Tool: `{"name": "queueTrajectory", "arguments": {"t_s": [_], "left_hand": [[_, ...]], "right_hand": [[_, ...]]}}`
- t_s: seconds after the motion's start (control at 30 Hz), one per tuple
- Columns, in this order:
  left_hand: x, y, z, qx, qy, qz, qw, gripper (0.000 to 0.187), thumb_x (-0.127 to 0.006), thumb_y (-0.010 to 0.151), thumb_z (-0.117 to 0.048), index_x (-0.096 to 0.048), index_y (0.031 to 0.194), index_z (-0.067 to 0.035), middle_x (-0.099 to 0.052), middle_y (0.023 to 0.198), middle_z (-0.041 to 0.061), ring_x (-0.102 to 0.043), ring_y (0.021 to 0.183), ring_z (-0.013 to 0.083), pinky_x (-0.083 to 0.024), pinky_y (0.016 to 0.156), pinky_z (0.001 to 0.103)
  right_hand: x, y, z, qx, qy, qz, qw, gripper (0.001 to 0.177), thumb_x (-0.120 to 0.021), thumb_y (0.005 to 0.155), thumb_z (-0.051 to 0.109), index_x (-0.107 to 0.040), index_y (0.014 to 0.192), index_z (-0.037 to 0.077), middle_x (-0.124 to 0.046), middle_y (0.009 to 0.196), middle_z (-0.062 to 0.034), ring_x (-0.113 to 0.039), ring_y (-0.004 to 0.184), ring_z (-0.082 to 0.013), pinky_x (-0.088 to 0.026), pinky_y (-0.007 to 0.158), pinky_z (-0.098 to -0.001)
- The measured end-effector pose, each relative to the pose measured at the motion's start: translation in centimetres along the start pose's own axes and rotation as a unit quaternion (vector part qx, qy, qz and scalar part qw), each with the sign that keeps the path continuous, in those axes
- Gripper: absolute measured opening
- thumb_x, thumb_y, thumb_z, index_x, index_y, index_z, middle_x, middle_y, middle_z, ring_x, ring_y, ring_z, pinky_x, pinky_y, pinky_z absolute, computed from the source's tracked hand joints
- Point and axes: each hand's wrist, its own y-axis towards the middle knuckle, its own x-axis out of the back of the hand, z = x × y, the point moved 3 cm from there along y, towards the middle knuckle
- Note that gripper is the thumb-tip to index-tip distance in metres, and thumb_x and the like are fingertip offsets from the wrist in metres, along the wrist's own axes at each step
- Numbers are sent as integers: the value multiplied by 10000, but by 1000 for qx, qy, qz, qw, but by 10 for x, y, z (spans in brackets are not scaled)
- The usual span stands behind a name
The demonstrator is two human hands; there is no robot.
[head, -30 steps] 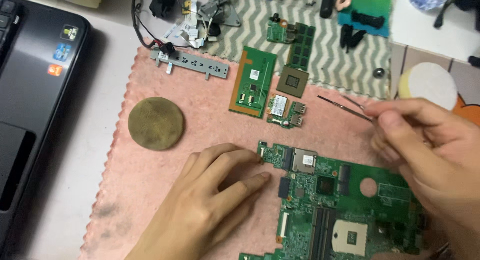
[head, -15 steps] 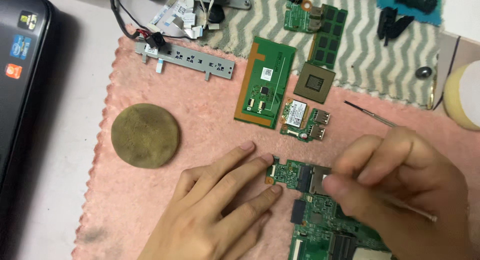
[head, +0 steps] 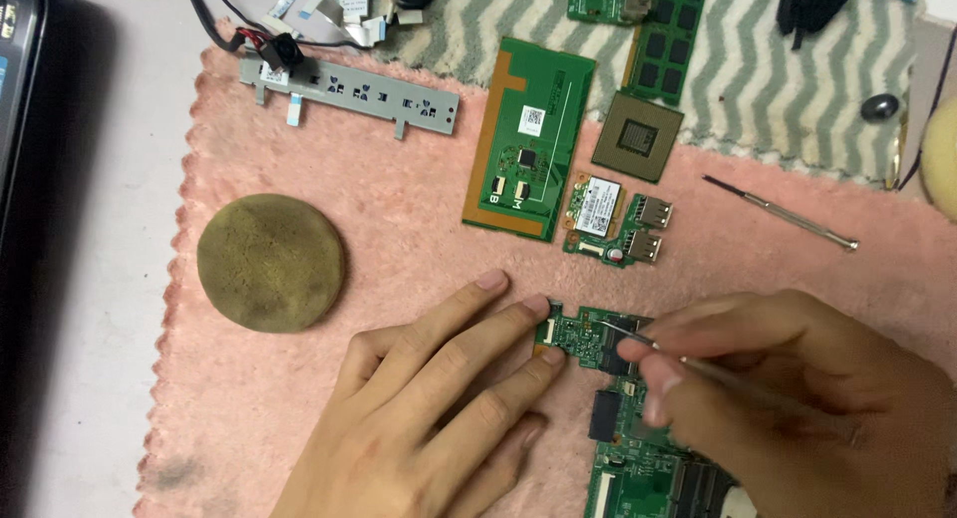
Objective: The person cleans a green circuit board using a toothbrush and a spray bottle. They then use a precision screwdriver to manipulate small components on the board and a small grey cloth to wipe the surface.
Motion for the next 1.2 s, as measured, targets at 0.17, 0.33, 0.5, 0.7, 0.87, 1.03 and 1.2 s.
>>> {"name": "queueTrajectory", "arguments": {"t_s": [0.17,0.33,0.5,0.7,0.87,1.03,1.2], "left_hand": [[0,-1,1,0,3,11,1000,309,-709,1179,-294,-764,1446,-148,-719,1617,93,-656,1568,339,-485,1054,405],[3,3,-2,10,-6,8,1000,259,-716,1172,-273,-793,1382,-143,-733,1598,89,-667,1556,331,-474,1057,396],[4,4,-2,11,-10,5,1000,266,-744,1160,-277,-786,1382,-137,-739,1589,95,-678,1550,341,-490,1065,402],[2,4,-3,2,9,-15,1000,198,-740,1154,-272,-818,1288,-147,-778,1536,96,-724,1496,329,-491,1003,354],[0,2,0,-2,23,-9,1000,199,-717,1166,-268,-835,1292,-168,-780,1532,73,-734,1484,319,-468,1003,337],[2,4,-1,0,20,-6,1000,171,-736,1165,-267,-829,1269,-169,-780,1532,72,-729,1488,321,-467,1008,340],[6,5,-3,7,-9,5,1000,212,-698,1177,-245,-816,1310,-129,-765,1554,110,-701,1521,346,-480,1064,390]], "right_hand": [[1,4,-17,218,-8,78,973,121,-831,908,31,-861,1022,56,-971,1086,-51,-920,845,-87,-689,719,-194],[4,8,-22,223,-62,90,969,48,-845,907,113,-884,920,141,-961,1090,66,-823,704,-1,-605,604,-168],[-4,7,-22,267,-77,74,958,112,-851,883,134,-773,825,188,-927,1051,69,-852,673,-22,-629,600,-187],[-12,3,-12,329,-76,37,941,189,-845,914,134,-705,794,174,-891,947,49,-778,649,-7,-450,472,-182],[-7,22,-31,397,-79,121,906,170,-873,888,177,-726,974,176,-904,1067,42,-896,785,12,-647,642,-148],[-9,25,-30,472,-70,167,863,258,-864,906,179,-696,1100,155,-886,1143,-5,-927,853,-3,-683,707,-141],[-11,12,-14,411,-112,86,901,127,-838,927,113,-739,952,189,-885,1028,68,-846,784,1,-609,678,-171]]}}
